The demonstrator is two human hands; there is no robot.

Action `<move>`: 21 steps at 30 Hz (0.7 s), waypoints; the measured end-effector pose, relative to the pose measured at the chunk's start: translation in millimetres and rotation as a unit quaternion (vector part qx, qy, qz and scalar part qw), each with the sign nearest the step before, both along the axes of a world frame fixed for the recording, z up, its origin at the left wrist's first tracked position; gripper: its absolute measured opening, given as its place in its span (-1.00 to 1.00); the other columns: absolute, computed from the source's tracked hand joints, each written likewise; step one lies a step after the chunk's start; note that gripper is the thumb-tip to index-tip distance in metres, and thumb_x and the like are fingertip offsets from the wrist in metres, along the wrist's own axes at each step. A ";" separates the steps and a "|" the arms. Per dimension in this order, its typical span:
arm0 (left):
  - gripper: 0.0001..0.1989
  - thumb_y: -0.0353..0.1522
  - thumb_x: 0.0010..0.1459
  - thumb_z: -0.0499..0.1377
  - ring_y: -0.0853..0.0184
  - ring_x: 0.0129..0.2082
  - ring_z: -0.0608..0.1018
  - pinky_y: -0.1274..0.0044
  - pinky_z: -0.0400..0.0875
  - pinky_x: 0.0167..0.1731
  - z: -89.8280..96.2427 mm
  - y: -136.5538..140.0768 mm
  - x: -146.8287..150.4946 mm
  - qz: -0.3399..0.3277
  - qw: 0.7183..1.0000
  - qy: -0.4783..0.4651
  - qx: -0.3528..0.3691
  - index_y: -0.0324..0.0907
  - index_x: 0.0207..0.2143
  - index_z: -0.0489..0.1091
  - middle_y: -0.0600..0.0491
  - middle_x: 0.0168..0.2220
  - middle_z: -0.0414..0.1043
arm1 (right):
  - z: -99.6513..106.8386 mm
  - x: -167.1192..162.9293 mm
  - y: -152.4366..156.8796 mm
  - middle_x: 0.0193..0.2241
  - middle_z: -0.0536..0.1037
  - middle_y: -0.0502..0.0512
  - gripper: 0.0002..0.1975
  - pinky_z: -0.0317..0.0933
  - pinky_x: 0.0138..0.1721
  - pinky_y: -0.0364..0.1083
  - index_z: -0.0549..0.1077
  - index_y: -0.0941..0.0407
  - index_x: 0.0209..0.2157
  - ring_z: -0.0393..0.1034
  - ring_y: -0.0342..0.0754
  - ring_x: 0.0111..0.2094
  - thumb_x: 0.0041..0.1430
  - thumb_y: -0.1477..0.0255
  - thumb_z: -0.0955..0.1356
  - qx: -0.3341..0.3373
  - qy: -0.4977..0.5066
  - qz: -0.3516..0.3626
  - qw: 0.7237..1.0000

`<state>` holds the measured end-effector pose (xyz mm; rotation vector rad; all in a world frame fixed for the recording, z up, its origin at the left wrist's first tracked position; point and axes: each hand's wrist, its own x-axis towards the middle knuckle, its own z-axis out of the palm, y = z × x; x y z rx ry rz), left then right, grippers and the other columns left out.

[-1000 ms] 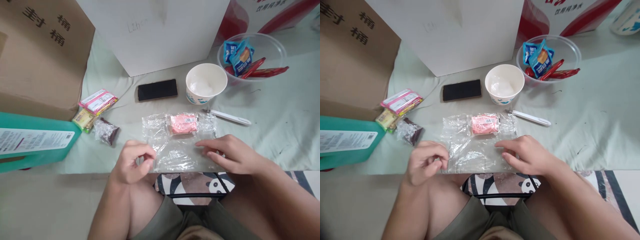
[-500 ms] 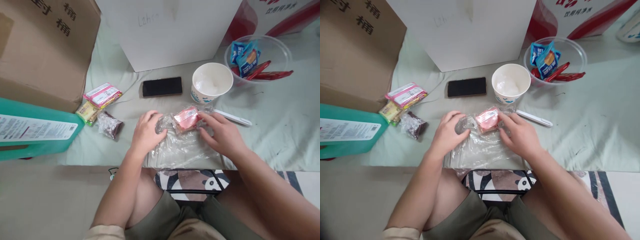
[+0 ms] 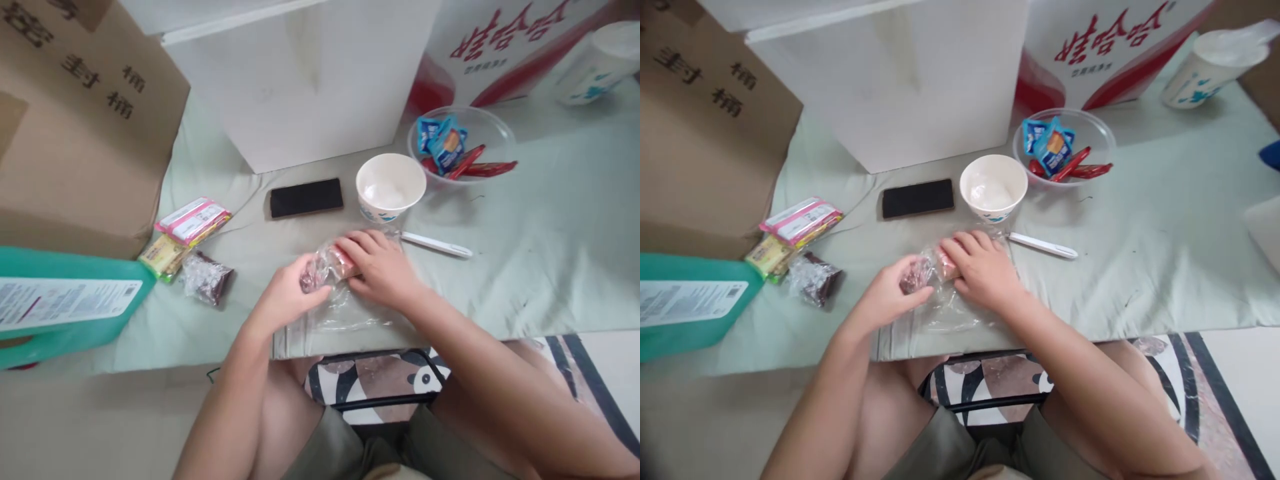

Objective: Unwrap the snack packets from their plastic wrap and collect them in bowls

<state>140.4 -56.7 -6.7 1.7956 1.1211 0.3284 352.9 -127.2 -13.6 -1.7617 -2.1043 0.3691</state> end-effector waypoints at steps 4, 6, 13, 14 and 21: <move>-0.81 -0.24 0.09 0.29 0.36 -0.40 0.51 0.57 0.41 -0.39 0.6 1.1 -2.5 0.056 0.993 -0.074 -0.076 -0.18 -0.34 0.54 0.07 -0.40 0.50 | 7.3 -6.4 3.3 0.17 0.45 0.24 -0.46 0.26 0.09 0.20 0.37 0.09 0.22 0.25 0.25 0.14 0.17 0.46 0.33 -0.037 0.016 0.022 0.999; -0.81 -0.26 0.05 0.33 0.31 -0.21 0.56 0.57 0.48 -0.26 1.0 2.2 2.2 0.122 0.970 -0.176 -0.119 -0.20 -0.46 0.51 -0.02 -0.19 0.55 | 8.5 -5.3 2.8 0.16 0.46 0.22 -0.46 0.25 0.10 0.20 0.37 0.09 0.21 0.26 0.23 0.14 0.17 0.44 0.35 -0.043 0.044 0.037 0.997; -0.84 -0.26 0.07 0.24 0.13 -0.07 0.64 0.40 0.60 -0.25 14.8 1.9 31.7 0.271 0.812 -0.375 -0.356 -0.17 -0.44 0.44 -0.08 -0.06 0.61 | -3.7 12.9 -1.9 0.16 0.47 0.21 -0.39 0.26 0.14 0.17 0.28 0.05 0.23 0.39 0.16 0.10 0.16 0.28 0.39 -0.043 0.410 0.054 0.909; -0.83 -0.24 0.11 0.20 0.11 -0.01 0.62 0.38 0.60 -0.23 15.5 1.2 36.7 0.270 0.802 -0.387 -0.367 -0.16 -0.43 0.43 -0.07 -0.04 0.60 | -6.8 13.2 -2.6 0.10 0.51 0.19 -0.41 0.32 0.07 0.15 0.29 0.04 0.22 0.43 0.13 0.03 0.17 0.24 0.39 -0.066 0.481 0.029 0.874; -0.75 -0.14 0.20 0.12 0.05 0.25 0.46 0.17 0.51 0.05 6.5 -4.6 59.9 0.192 0.793 -0.426 -0.391 -0.08 -0.38 0.45 0.06 0.08 0.56 | -13.7 0.8 -1.4 -0.25 0.61 -0.01 -0.57 0.42 -0.23 -0.06 0.49 0.00 -0.12 0.49 -0.05 -0.28 -0.06 0.25 0.53 -0.145 0.782 -0.143 0.589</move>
